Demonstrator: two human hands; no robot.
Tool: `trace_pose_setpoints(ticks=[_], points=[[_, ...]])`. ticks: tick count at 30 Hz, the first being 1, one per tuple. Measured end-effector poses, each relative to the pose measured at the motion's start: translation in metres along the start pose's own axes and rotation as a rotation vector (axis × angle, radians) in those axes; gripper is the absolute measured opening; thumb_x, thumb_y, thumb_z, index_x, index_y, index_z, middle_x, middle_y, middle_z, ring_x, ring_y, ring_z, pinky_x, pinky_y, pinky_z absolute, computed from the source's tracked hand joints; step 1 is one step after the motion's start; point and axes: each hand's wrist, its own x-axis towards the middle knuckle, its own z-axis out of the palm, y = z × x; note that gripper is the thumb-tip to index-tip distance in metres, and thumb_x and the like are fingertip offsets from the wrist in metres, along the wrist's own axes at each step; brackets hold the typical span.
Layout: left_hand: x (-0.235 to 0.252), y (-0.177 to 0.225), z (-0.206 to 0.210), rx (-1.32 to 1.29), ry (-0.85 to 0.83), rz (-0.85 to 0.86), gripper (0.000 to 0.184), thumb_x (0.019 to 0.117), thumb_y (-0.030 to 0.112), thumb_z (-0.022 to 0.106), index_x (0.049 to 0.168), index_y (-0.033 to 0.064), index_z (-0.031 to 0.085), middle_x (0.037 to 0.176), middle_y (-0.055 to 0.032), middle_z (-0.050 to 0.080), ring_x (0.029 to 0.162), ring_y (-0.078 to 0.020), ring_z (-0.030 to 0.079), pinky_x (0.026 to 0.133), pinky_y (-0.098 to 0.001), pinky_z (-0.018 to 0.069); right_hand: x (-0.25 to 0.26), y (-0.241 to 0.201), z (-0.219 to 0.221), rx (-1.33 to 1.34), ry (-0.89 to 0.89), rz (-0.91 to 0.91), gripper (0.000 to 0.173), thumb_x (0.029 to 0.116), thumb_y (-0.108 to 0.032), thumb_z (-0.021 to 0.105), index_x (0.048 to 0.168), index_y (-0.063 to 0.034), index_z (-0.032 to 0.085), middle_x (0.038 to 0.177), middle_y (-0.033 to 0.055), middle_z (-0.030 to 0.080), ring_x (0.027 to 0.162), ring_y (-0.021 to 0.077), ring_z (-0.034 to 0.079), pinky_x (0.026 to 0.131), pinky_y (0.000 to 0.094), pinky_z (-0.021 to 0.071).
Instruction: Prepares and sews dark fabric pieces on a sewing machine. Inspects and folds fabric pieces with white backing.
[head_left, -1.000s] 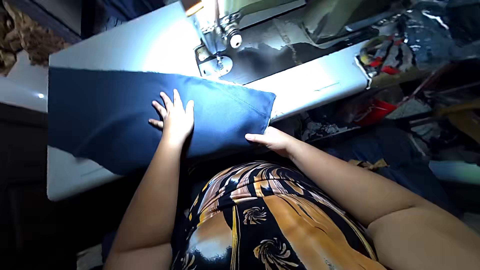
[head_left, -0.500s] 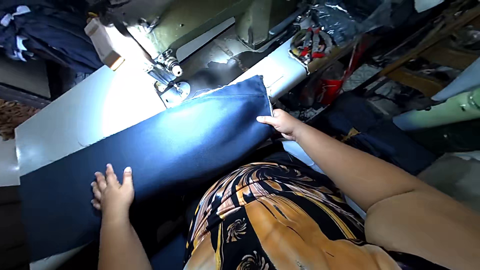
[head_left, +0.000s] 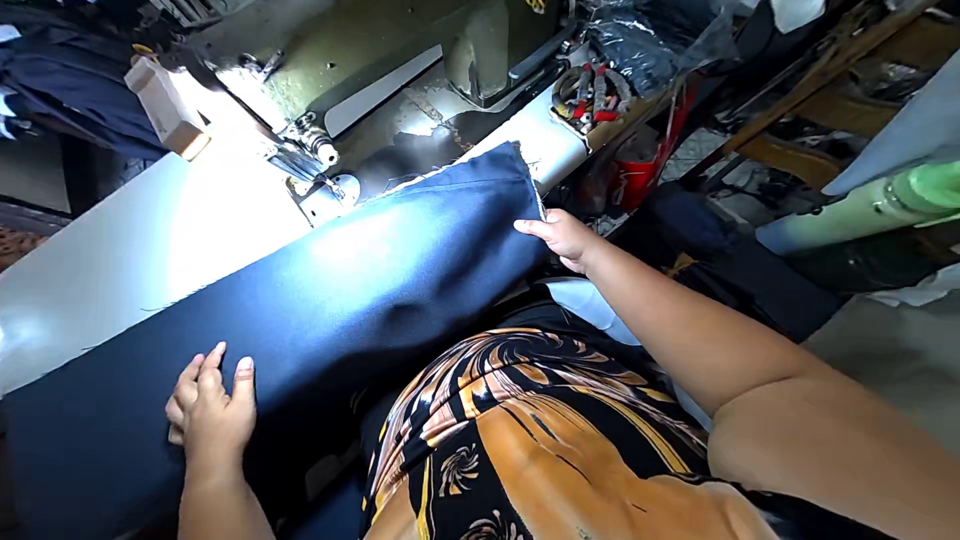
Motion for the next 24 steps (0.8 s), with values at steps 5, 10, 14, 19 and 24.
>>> trace_pose_setpoints(ticks=[5,10,14,19,24], points=[[0.023,-0.017,-0.001,0.098,-0.078,0.077,0.084,0.0934,0.074,0.043,0.16,0.0216,0.039,0.165,-0.0242,0.028,0.151,-0.0543,0.021,0.108,-0.0805,0.0176,-0.01,-0.003,0.003,-0.023,-0.197,0.1,0.022,0.1037,-0.018,0.059,0.115,0.0005,0.063,0.096,0.0087,0.073,0.087,0.0143,0.072,0.082,0.0352,0.0601],[0.086,-0.014,-0.034,0.282,0.044,-0.058,0.075,0.0998,0.041,0.063,0.162,0.0157,0.03,0.164,-0.0335,0.021,0.148,-0.0613,0.02,0.108,-0.0837,0.0178,-0.024,0.004,0.068,-0.216,-0.761,0.179,0.034,0.1068,-0.026,0.05,0.111,0.0037,0.065,0.093,0.0077,0.074,0.083,0.0153,0.073,0.08,0.036,0.0608],[0.093,0.07,-0.04,0.11,-0.108,0.011,0.059,0.1076,0.038,0.048,0.157,0.0055,0.04,0.15,-0.0397,0.042,0.136,-0.0673,0.036,0.1,-0.0856,0.0293,-0.022,0.011,0.142,-0.522,-1.061,-0.049,0.047,0.111,-0.032,0.04,0.11,0.0045,0.069,0.098,0.0077,0.071,0.085,0.007,0.064,0.083,0.0301,0.0534],[0.074,0.116,0.029,0.206,-0.299,0.006,0.087,0.0912,0.087,0.021,0.164,0.0388,0.021,0.174,-0.0138,0.004,0.153,-0.0579,0.002,0.1,-0.0922,0.0092,-0.019,-0.001,0.147,-0.837,-1.277,-0.283,0.039,0.1086,-0.029,0.049,0.135,-0.0062,0.066,0.129,0.0153,0.069,0.125,0.0265,0.063,0.11,0.0519,0.0445],[0.114,0.076,0.023,0.183,-0.294,0.234,0.077,0.0936,0.081,0.03,0.162,0.045,0.026,0.174,-0.0045,0.008,0.159,-0.0423,0.003,0.108,-0.0864,0.0052,-0.004,-0.048,0.125,-0.671,-0.918,-0.403,0.027,0.1062,-0.017,0.05,0.115,-0.0043,0.073,0.096,0.0046,0.074,0.078,0.0092,0.069,0.071,0.0295,0.0598]])
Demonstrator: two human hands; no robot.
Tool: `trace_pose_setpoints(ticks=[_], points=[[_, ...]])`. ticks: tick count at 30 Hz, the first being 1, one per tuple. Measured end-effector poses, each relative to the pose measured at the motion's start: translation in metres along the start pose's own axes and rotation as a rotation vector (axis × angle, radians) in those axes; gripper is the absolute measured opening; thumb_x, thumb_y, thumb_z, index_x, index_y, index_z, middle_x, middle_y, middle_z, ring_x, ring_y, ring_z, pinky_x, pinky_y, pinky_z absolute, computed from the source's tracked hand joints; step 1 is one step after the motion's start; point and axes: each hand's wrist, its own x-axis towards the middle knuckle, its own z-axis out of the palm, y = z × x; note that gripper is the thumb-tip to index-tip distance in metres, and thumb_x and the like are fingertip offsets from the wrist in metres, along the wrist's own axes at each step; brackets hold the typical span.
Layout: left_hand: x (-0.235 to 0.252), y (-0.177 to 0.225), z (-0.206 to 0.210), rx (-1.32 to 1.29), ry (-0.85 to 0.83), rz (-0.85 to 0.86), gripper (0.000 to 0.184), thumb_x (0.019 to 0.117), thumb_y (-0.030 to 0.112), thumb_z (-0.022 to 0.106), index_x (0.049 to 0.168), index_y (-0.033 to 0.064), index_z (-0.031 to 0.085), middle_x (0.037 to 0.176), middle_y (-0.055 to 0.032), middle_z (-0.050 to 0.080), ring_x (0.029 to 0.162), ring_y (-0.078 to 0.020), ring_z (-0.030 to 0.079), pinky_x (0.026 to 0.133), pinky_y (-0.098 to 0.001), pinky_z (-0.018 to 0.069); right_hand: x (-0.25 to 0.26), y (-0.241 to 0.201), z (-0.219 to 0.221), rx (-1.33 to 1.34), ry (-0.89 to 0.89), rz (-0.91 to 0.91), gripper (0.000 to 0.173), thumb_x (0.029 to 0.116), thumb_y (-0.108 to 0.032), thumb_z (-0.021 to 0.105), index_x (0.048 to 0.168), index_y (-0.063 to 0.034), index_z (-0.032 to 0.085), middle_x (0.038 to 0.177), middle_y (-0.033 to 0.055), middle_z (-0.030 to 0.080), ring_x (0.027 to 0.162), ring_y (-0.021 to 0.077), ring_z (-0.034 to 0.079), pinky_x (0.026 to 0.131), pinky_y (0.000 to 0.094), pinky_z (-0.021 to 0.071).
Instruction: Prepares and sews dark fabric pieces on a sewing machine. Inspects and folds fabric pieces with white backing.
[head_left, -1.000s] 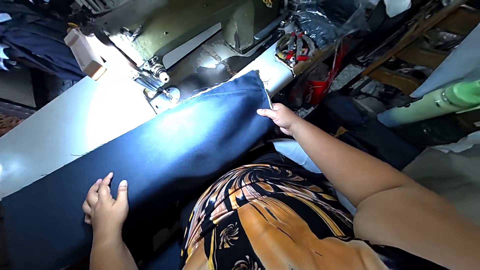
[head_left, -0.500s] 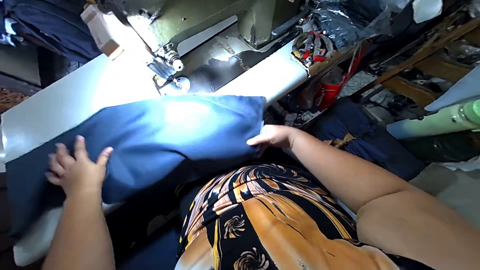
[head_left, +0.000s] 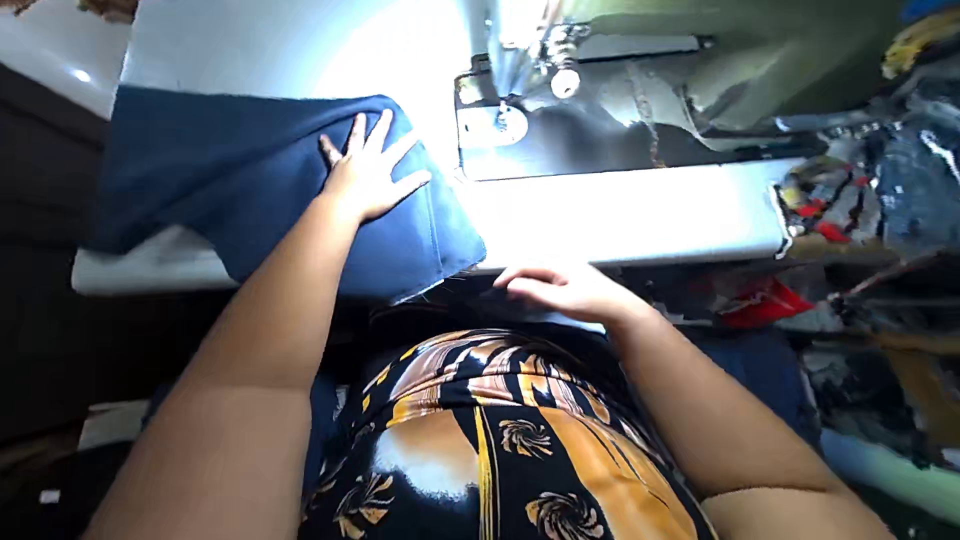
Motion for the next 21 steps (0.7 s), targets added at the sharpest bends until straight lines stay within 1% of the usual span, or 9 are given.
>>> trace_pose_setpoints(ticks=[1,2,3,5,7,10,14,17,21], points=[[0.005,-0.008,-0.003,-0.005,0.007,0.026,0.076,0.0937,0.08,0.032,0.161,0.0453,0.027,0.174,-0.0034,0.01,0.159,-0.041,0.004,0.108,-0.086,0.0046,0.002,0.0,-0.011,0.036,0.123,0.001,0.026,0.1067,-0.017,0.05,0.115,-0.0048,0.071,0.091,0.0018,0.072,0.07,0.0057,0.065,0.063,0.0247,0.0561],[0.011,-0.014,-0.006,-0.011,0.009,0.039,0.076,0.0937,0.08,0.033,0.161,0.0453,0.028,0.174,-0.0022,0.01,0.159,-0.0401,0.004,0.109,-0.0857,0.0037,0.005,0.004,-0.021,0.054,0.25,-0.042,0.024,0.1058,-0.015,0.051,0.114,-0.0046,0.071,0.085,-0.0008,0.07,0.063,0.0022,0.061,0.056,0.0203,0.0529],[0.016,-0.018,-0.007,-0.018,0.011,0.045,0.076,0.0936,0.08,0.033,0.161,0.0449,0.028,0.174,-0.0012,0.01,0.159,-0.0393,0.005,0.109,-0.0853,0.0028,0.009,0.009,-0.029,0.04,0.365,-0.097,0.022,0.1047,-0.014,0.052,0.111,-0.0039,0.071,0.082,-0.0026,0.07,0.06,-0.0003,0.059,0.053,0.017,0.0513],[0.026,-0.025,-0.01,-0.019,0.009,0.047,0.076,0.0934,0.079,0.034,0.161,0.0446,0.028,0.174,0.0006,0.01,0.16,-0.0373,0.004,0.11,-0.0844,0.0017,0.014,0.019,-0.04,-0.004,0.53,-0.171,0.019,0.1029,-0.012,0.056,0.106,-0.0012,0.071,0.081,-0.0021,0.07,0.061,-0.0005,0.061,0.055,0.0167,0.0532],[0.036,-0.03,-0.014,-0.015,0.001,0.046,0.078,0.0934,0.079,0.034,0.162,0.0445,0.025,0.174,0.0022,0.009,0.16,-0.0355,0.004,0.111,-0.084,0.0006,0.017,0.028,-0.043,0.035,0.618,-0.187,0.015,0.1023,-0.011,0.057,0.105,-0.0033,0.07,0.08,-0.0035,0.069,0.061,0.0006,0.062,0.055,0.0177,0.0551],[0.048,-0.034,-0.017,-0.024,0.006,0.035,0.078,0.094,0.078,0.035,0.163,0.0433,0.024,0.174,0.0031,0.01,0.16,-0.0348,0.004,0.111,-0.0841,0.0001,0.019,0.032,-0.042,0.033,0.641,-0.191,0.015,0.1016,-0.011,0.057,0.105,-0.0041,0.07,0.081,-0.0035,0.07,0.063,0.0021,0.064,0.057,0.0192,0.057],[0.06,-0.036,-0.021,-0.016,0.002,0.022,0.078,0.0942,0.078,0.034,0.163,0.0444,0.022,0.175,0.0024,0.008,0.16,-0.0353,0.002,0.111,-0.0841,0.0001,0.02,0.034,-0.039,-0.074,0.639,-0.255,0.016,0.0993,-0.01,0.058,0.1,-0.001,0.071,0.082,-0.0015,0.071,0.065,0.0002,0.065,0.059,0.0171,0.057],[0.068,-0.037,-0.023,-0.018,-0.003,0.017,0.077,0.0944,0.078,0.034,0.163,0.045,0.021,0.175,0.0026,0.008,0.16,-0.0351,0.002,0.11,-0.0843,-0.0001,0.018,0.033,-0.039,-0.103,0.631,-0.275,0.016,0.0988,-0.009,0.058,0.099,0.0002,0.071,0.083,-0.0009,0.072,0.067,-0.0007,0.065,0.061,0.0164,0.0573],[0.075,-0.036,-0.026,-0.025,-0.011,0.001,0.076,0.0951,0.078,0.034,0.163,0.045,0.021,0.175,0.0023,0.008,0.16,-0.0357,0.001,0.111,-0.0834,-0.001,0.019,0.034,-0.039,-0.092,0.634,-0.278,0.016,0.0985,-0.008,0.058,0.1,-0.0001,0.071,0.083,-0.0014,0.071,0.066,-0.0007,0.065,0.06,0.0165,0.0569]])
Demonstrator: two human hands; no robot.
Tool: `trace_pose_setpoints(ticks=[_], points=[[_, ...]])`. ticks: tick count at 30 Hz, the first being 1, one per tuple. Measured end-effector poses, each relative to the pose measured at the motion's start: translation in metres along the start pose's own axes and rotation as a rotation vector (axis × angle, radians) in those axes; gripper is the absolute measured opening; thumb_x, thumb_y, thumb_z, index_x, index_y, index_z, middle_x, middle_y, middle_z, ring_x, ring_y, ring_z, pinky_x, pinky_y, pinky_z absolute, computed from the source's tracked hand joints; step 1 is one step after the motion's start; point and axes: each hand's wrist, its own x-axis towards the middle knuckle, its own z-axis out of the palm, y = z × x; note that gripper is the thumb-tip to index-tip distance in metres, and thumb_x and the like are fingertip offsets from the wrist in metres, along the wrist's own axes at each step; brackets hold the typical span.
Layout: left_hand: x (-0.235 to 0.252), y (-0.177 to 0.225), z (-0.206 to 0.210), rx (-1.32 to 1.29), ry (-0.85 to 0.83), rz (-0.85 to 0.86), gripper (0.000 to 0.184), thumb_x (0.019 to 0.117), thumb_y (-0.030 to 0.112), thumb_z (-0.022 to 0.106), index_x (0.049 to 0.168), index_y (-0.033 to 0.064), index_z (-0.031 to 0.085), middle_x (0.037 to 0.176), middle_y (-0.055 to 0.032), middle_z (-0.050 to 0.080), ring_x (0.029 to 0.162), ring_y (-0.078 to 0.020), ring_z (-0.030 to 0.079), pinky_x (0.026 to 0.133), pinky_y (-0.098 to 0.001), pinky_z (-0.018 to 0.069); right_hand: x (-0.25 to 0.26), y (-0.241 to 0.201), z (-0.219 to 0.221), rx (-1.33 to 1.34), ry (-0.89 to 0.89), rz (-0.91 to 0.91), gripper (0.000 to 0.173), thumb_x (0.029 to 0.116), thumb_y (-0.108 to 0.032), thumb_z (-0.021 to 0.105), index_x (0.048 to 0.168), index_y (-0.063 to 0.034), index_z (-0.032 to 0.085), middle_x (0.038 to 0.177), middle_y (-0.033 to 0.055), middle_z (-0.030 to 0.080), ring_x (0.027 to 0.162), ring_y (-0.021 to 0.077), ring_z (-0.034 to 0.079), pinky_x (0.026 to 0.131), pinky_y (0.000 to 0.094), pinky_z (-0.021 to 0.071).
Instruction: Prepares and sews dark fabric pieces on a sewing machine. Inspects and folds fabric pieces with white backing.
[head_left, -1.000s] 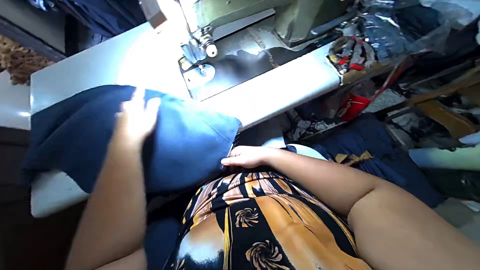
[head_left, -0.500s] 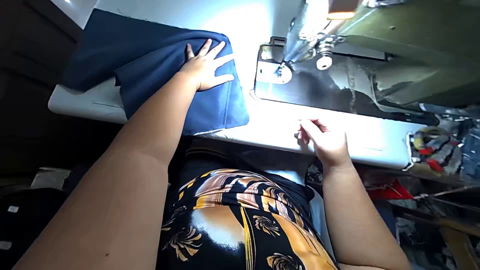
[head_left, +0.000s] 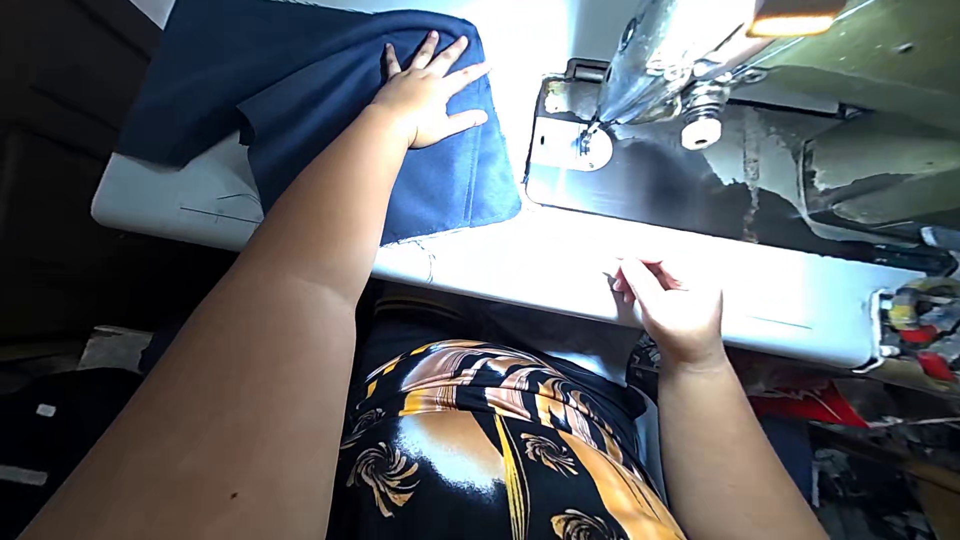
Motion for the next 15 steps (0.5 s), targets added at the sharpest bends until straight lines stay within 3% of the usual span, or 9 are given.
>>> trace_pose_setpoints(ticks=[10,12,15], points=[[0.008,-0.004,0.0,-0.02,0.025,0.005,0.076,0.0952,0.077,0.036,0.162,0.0448,0.023,0.174,0.0026,0.01,0.16,-0.0346,0.002,0.111,-0.0835,-0.0007,-0.001,0.002,0.0,-0.007,-0.001,0.009,0.018,0.0991,-0.01,0.057,0.102,0.0004,0.071,0.083,-0.001,0.071,0.066,-0.0007,0.065,0.059,0.0159,0.0563],[0.009,-0.003,-0.001,-0.043,0.039,-0.08,0.074,0.0963,0.076,0.035,0.162,0.0451,0.024,0.174,0.0027,0.011,0.16,-0.0354,0.002,0.111,-0.0837,0.0003,0.0,0.001,0.0,-0.01,0.002,0.006,0.017,0.0986,-0.01,0.057,0.101,0.0,0.072,0.084,-0.0011,0.071,0.066,-0.0007,0.064,0.059,0.0157,0.0562],[0.014,-0.005,-0.003,-0.098,0.095,-0.38,0.073,0.0967,0.078,0.028,0.162,0.047,0.023,0.174,0.0019,0.009,0.159,-0.0394,0.0,0.109,-0.0858,-0.0006,0.0,0.001,0.0,-0.017,0.004,0.013,0.017,0.0984,-0.011,0.058,0.102,-0.001,0.072,0.083,-0.0009,0.071,0.065,0.0,0.064,0.058,0.0165,0.056]])
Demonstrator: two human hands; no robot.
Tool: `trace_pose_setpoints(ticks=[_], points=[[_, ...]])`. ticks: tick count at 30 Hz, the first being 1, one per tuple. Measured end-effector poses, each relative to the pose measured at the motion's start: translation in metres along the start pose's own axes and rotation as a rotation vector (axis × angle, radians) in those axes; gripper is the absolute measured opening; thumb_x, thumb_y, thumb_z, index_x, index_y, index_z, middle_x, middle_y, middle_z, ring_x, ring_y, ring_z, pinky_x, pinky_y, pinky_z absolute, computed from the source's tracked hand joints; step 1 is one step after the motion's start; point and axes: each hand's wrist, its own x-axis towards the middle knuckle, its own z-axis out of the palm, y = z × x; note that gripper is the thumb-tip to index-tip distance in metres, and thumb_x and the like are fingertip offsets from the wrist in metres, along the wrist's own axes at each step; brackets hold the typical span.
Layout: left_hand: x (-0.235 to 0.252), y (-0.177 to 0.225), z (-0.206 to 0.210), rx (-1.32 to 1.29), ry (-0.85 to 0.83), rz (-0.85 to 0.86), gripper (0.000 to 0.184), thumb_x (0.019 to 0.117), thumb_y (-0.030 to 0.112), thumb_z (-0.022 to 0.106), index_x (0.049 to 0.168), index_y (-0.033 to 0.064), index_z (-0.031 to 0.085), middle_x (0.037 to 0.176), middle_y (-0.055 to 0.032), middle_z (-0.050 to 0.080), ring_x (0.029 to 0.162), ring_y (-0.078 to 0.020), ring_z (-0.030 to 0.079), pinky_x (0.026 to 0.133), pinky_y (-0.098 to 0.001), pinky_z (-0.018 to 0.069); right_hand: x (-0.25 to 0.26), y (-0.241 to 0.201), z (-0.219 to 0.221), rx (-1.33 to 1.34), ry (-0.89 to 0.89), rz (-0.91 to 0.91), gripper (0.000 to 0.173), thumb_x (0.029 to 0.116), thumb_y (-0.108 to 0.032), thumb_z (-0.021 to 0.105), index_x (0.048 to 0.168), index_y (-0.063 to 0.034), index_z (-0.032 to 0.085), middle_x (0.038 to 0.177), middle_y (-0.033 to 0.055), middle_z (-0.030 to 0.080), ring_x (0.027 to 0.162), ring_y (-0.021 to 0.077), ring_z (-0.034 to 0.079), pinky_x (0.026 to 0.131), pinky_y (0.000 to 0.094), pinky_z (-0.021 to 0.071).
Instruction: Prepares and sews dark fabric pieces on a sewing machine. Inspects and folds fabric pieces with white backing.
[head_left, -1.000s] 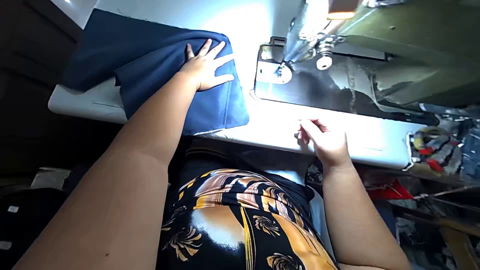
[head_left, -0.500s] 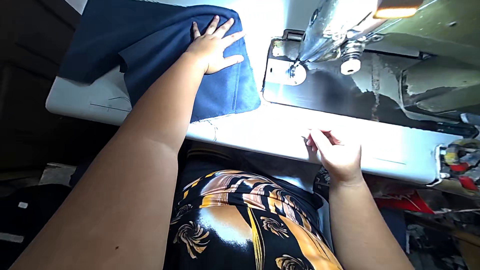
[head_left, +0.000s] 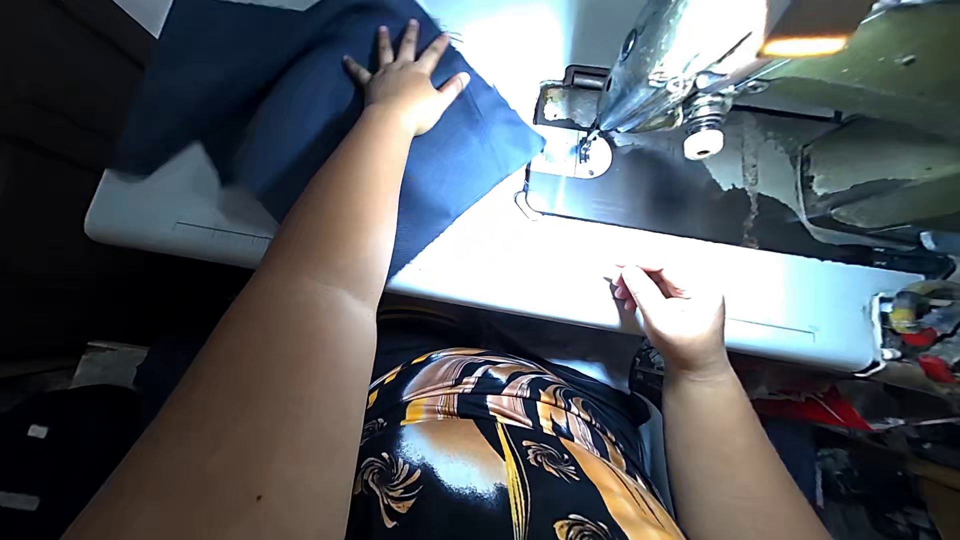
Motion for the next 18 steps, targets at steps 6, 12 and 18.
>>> trace_pose_setpoints(ticks=[6,12,18], points=[[0.016,-0.003,-0.001,-0.034,0.067,-0.383,0.076,0.0966,0.079,0.023,0.164,0.0437,0.018,0.175,-0.0059,0.006,0.156,-0.0508,0.0,0.102,-0.0907,0.0038,-0.001,0.001,0.001,0.003,0.016,0.049,0.017,0.0981,-0.012,0.059,0.101,-0.0022,0.073,0.08,-0.002,0.071,0.065,0.0006,0.065,0.058,0.0169,0.0566],[0.018,-0.006,0.001,-0.064,0.231,-0.37,0.056,0.1091,0.043,0.034,0.164,0.0335,0.025,0.174,-0.0042,0.01,0.158,-0.0442,0.001,0.108,-0.0861,0.0053,-0.003,0.002,0.002,0.001,0.034,0.066,0.018,0.099,-0.013,0.058,0.101,-0.0022,0.073,0.079,-0.0032,0.071,0.065,-0.001,0.065,0.06,0.0154,0.0565],[-0.012,-0.01,0.004,-0.1,0.099,0.296,0.055,0.1024,0.055,0.047,0.15,0.0289,0.051,0.161,-0.0125,0.039,0.152,-0.0442,0.026,0.111,-0.0804,0.0157,-0.002,0.002,0.005,-0.002,0.052,0.069,0.019,0.0989,-0.015,0.058,0.099,-0.003,0.073,0.079,-0.004,0.07,0.065,-0.0022,0.064,0.06,0.0146,0.0559]])
